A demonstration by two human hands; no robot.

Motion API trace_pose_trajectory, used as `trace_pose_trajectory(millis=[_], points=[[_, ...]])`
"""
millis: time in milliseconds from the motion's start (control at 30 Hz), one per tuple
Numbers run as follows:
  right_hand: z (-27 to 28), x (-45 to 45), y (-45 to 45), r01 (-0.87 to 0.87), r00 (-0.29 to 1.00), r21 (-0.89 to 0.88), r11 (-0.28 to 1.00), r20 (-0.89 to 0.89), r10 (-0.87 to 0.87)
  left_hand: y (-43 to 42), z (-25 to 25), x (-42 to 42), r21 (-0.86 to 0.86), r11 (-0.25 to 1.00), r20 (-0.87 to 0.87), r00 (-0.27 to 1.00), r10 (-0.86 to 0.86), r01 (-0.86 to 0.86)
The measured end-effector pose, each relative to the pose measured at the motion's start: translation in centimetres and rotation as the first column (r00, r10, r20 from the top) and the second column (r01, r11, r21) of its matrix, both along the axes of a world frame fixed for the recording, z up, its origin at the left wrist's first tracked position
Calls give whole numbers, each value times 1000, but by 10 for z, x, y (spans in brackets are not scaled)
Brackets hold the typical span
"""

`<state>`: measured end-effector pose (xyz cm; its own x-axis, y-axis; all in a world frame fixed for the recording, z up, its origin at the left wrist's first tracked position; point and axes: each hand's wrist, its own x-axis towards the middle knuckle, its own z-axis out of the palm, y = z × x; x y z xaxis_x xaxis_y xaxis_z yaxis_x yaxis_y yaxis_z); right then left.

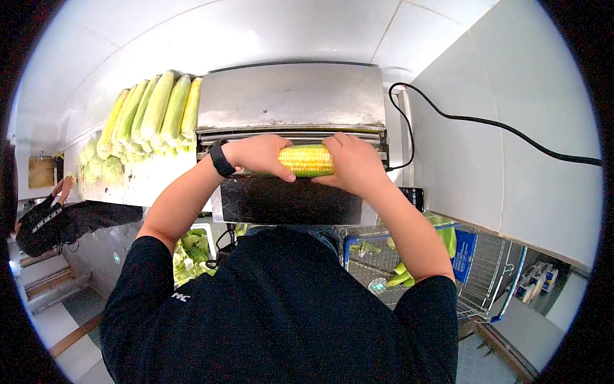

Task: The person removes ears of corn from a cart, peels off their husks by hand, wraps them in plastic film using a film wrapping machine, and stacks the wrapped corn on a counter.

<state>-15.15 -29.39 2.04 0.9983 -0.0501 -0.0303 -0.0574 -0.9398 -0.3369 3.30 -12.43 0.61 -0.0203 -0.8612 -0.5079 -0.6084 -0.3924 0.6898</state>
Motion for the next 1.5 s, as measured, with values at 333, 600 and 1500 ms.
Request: trace_pose_trajectory(millis=[333,600,1500], points=[[-9,-10,4,34,992,127,991,-128,-18,47,-5,-51,-441,897,490,829,270,-31],[-13,-15,11,40,972,182,982,-236,4,57,-7,-62,-317,936,393,876,278,-154],[-54,-33,29,98,872,289,952,-486,58,72,-40,-79,-148,985,386,913,136,-84]])
